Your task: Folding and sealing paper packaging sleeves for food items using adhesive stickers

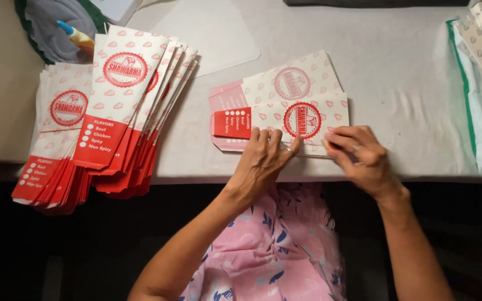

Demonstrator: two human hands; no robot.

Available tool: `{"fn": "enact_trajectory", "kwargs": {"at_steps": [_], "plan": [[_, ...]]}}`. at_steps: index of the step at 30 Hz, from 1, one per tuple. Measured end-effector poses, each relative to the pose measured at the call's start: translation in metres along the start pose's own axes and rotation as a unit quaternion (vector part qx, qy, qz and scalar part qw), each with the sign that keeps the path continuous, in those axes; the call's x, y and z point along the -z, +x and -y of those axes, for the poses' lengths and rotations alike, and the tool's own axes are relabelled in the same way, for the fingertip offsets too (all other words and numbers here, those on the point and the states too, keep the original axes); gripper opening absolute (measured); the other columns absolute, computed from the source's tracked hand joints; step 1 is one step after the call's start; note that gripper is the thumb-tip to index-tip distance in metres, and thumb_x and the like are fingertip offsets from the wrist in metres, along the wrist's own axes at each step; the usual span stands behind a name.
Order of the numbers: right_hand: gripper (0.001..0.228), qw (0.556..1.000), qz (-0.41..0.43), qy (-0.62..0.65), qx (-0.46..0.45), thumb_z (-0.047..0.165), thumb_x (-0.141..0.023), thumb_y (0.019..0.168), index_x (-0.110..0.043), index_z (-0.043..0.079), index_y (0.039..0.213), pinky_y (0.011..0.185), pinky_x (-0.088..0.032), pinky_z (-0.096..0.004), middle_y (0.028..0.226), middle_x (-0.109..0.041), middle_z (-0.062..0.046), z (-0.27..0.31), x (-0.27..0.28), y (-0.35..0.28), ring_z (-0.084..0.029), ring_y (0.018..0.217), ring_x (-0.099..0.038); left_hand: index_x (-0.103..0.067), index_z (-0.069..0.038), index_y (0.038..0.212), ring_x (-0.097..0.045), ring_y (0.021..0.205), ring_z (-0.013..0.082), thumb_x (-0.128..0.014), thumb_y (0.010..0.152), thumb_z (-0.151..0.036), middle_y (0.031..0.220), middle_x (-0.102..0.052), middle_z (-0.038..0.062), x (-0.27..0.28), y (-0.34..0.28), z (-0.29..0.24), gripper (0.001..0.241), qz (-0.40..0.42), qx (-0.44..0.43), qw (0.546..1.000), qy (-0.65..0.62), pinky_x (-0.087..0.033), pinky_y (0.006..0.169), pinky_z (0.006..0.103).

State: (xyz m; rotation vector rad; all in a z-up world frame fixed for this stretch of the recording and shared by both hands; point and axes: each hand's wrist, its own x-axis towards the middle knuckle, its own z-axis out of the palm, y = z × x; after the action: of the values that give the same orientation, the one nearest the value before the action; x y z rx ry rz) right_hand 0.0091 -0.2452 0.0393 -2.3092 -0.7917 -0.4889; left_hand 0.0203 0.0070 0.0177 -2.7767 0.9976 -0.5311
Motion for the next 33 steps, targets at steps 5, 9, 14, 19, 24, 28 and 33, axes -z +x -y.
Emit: {"fn": "enact_trajectory", "kwargs": {"at_steps": [5, 9, 14, 19, 24, 28, 33], "plan": [[0.019, 0.993, -0.029, -0.076, -0.083, -0.006, -0.081, 0.095, -0.076, -0.003, 0.113, 0.096, -0.053, -0.038, 0.116, -0.072, -0.015, -0.032, 0.034, -0.041, -0.03, 0.108, -0.064, -0.053, -0.025, 0.144, -0.051, 0.064, 0.0216, -0.054, 0.096, -0.002, 0.084, -0.055, 0.007, -0.017, 0.007, 0.018, 0.053, -0.028, -0.075, 0.996, -0.051, -0.042, 0.056, 0.0361], [0.016, 0.988, -0.101, -0.077, -0.09, -0.016, -0.079, 0.101, -0.075, -0.013, 0.116, 0.084, -0.058, -0.038, 0.115, -0.068, -0.027, -0.05, 0.036, -0.063, -0.032, 0.1, -0.064, -0.052, -0.014, 0.137, -0.052, 0.058, 0.0185, -0.057, 0.094, 0.004, 0.076, -0.055, 0.005, -0.013, 0.011, 0.019, 0.046, -0.051, -0.096, 0.994, -0.03, -0.044, 0.052, 0.035], [0.036, 0.953, -0.201, -0.068, -0.216, -0.003, -0.079, 0.103, -0.069, -0.016, 0.135, 0.099, -0.055, -0.041, 0.122, -0.069, -0.027, -0.067, 0.027, -0.075, -0.034, 0.107, -0.068, -0.022, -0.023, 0.163, -0.054, 0.075, 0.0202, -0.056, 0.103, -0.001, 0.089, -0.058, 0.005, -0.024, 0.01, 0.038, 0.072, -0.085, -0.081, 0.993, 0.001, -0.047, 0.067, 0.0352], [0.034, 0.961, -0.175, -0.122, -0.177, -0.005, -0.086, 0.108, -0.07, -0.019, 0.134, 0.097, -0.056, -0.044, 0.124, -0.068, -0.031, -0.063, 0.028, -0.076, -0.038, 0.105, -0.068, -0.056, -0.01, 0.133, -0.055, 0.073, 0.028, -0.057, 0.101, 0.0, 0.089, -0.056, 0.011, 0.045, -0.003, 0.112, 0.034, -0.261, 0.126, 0.947, -0.135, -0.046, 0.058, 0.0402], [0.035, 0.963, -0.172, -0.149, -0.147, -0.011, -0.093, 0.102, -0.075, -0.016, 0.132, 0.098, -0.058, -0.045, 0.124, -0.069, -0.029, -0.078, 0.025, -0.084, -0.039, 0.114, -0.065, -0.059, 0.001, 0.094, -0.056, 0.074, 0.0316, -0.047, 0.106, -0.005, 0.087, -0.057, 0.013, 0.074, -0.053, 0.205, 0.017, -0.268, 0.336, 0.903, -0.001, -0.045, 0.059, 0.0465], [0.031, 0.96, -0.189, -0.139, -0.151, -0.013, -0.091, 0.098, -0.072, -0.015, 0.123, 0.1, -0.056, -0.046, 0.126, -0.069, -0.031, -0.079, 0.027, -0.081, -0.041, 0.115, -0.066, -0.067, -0.003, 0.117, -0.041, 0.117, 0.0416, -0.055, 0.098, -0.066, 0.119, -0.054, 0.022, 0.064, -0.092, 0.219, 0.066, 0.067, 0.484, 0.867, -0.099, -0.035, 0.095, 0.0612], [0.019, 0.949, -0.213, -0.103, -0.206, -0.015, -0.081, 0.096, -0.074, -0.009, 0.112, 0.09, -0.057, -0.037, 0.124, -0.069, -0.026, -0.097, 0.028, -0.081, -0.032, 0.109, -0.066, -0.052, 0.003, 0.135, -0.04, 0.119, 0.0509, -0.074, 0.071, -0.088, 0.129, -0.041, 0.028, 0.042, -0.112, 0.208, 0.114, 0.082, 0.464, 0.878, -0.078, -0.033, 0.101, 0.0674]]}}
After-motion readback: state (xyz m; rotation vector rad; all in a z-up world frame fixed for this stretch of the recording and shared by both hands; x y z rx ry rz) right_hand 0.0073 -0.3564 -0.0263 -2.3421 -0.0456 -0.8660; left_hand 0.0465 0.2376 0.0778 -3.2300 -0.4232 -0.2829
